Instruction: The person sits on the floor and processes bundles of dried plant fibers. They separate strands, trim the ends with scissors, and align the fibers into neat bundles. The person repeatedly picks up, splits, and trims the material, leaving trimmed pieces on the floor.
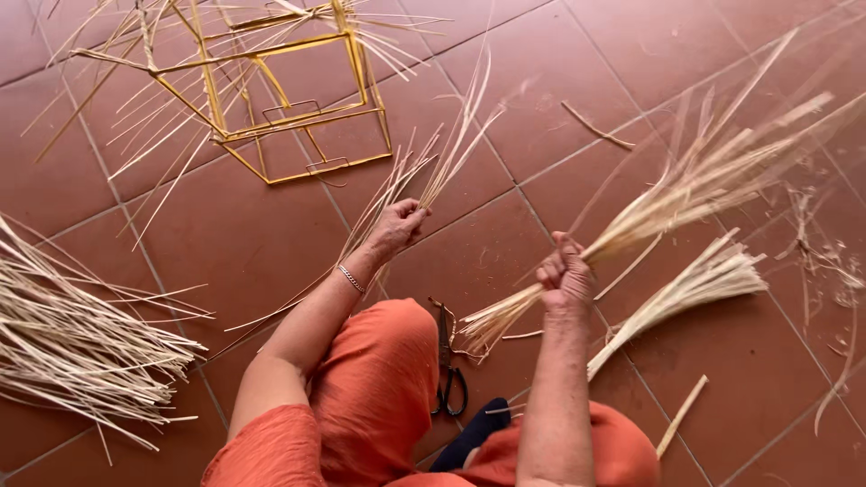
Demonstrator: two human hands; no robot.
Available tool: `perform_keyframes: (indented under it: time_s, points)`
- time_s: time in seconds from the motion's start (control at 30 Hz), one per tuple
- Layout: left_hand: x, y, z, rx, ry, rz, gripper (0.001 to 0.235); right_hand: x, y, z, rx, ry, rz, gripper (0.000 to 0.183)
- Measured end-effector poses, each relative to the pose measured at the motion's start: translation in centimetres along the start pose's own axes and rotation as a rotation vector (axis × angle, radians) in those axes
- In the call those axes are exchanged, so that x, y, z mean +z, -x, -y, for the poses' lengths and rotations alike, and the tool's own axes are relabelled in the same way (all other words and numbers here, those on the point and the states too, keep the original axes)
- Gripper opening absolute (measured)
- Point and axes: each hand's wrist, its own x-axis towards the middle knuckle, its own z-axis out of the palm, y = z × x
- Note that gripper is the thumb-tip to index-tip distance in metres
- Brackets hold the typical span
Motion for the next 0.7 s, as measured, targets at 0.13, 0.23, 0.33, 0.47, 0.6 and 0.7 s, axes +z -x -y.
perform_keyframes:
  time_s: [0.13, 0.23, 0.33, 0.47, 0.6, 0.7]
  points:
    - [5.2, 2.0, -6.5, 0.085, 0.048, 0.138, 0.015, 0.2, 1.7, -0.6, 0.029, -0.021, 0.044, 0.018]
    - [9.5, 3.3, -10.4, 0.160, 0.144, 0.246, 0.017, 0.7, 3.5, 0.0, 0.005, -0.057, 0.135, 0.013]
    - [13.9, 5.4, -12.8, 0.140, 0.154, 0.330, 0.021, 1.4, 6.1, 0.9, -0.009, -0.033, 0.133, 0.012]
    - [19.4, 8.1, -13.5, 0.155, 0.083, 0.384, 0.023, 1.0, 9.6, 2.1, -0.057, 0.026, 0.211, 0.013]
    - [22.1, 9.7, -11.9, 0.138, 0.058, 0.453, 0.023, -0.1, 12.1, 2.4, -0.063, 0.040, 0.217, 0.015]
    - [22.5, 9.6, -11.1, 0.170, 0.033, 0.471, 0.022, -0.2, 12.9, 2.6, -0.102, 0.074, 0.220, 0.017]
